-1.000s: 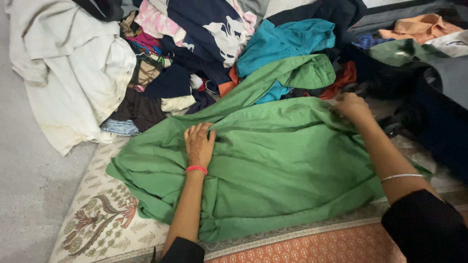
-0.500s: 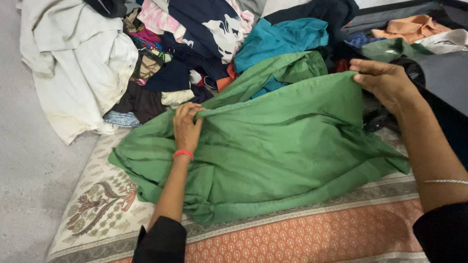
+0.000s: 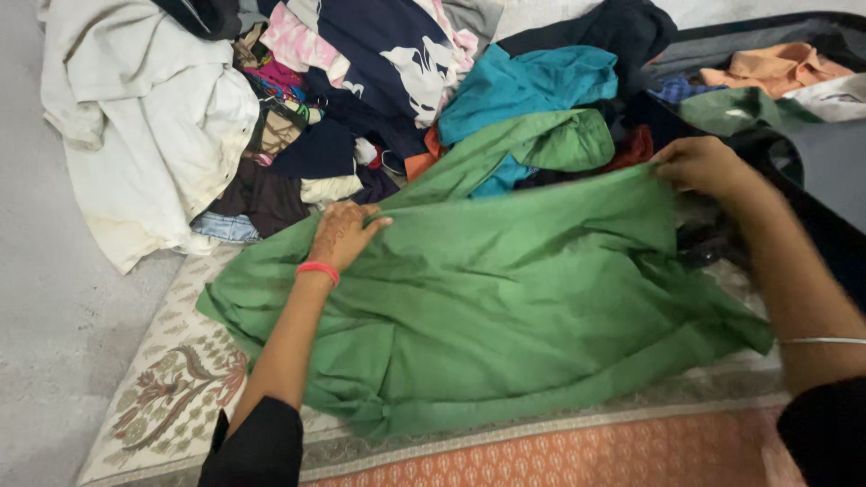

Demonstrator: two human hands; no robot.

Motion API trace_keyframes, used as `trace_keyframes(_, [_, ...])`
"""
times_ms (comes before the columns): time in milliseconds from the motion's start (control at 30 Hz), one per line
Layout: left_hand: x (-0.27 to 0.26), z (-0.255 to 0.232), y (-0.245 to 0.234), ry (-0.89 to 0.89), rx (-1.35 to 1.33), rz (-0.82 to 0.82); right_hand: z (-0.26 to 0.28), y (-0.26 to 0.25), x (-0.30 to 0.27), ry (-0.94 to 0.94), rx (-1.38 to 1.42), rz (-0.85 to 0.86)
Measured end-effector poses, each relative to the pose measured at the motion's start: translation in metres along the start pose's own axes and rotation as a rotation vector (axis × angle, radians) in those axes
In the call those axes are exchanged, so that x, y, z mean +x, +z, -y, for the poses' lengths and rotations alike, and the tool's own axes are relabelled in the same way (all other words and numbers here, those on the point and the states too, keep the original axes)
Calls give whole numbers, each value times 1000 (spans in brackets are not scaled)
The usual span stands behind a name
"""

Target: The person sorts through a pile of clothes on a bed, unfolding and flattening a green shirt by hand.

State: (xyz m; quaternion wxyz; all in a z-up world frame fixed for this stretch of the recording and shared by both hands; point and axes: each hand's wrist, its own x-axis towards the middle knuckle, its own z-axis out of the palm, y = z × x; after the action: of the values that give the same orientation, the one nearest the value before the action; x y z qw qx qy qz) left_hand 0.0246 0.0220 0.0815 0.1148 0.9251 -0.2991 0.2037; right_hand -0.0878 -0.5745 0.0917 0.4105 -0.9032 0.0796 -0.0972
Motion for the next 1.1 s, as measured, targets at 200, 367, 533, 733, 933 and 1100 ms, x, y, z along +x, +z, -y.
trace_keyframes(200, [51,-44,26,48,-141,-249,34,74,13,-250,-406,-573])
trace_keyframes(367, [105,-51,75,-49,90,-208,84,127,-17,-549,-491,-880])
trace_keyframes(533, [176,8,72,-335,144,-501,113,153,-5,-360,-32,-378])
trace_keyframes(733, [186,131,38,-326,-606,-773,131,153,61,-605,161,-133])
trace_keyframes(933, [80,72,34,-246,78,-333,134,169,59,-833,-137,-256])
trace_keyframes(1100, [43,21,45,103,-38,-353,103,163,20,-349,-210,-389])
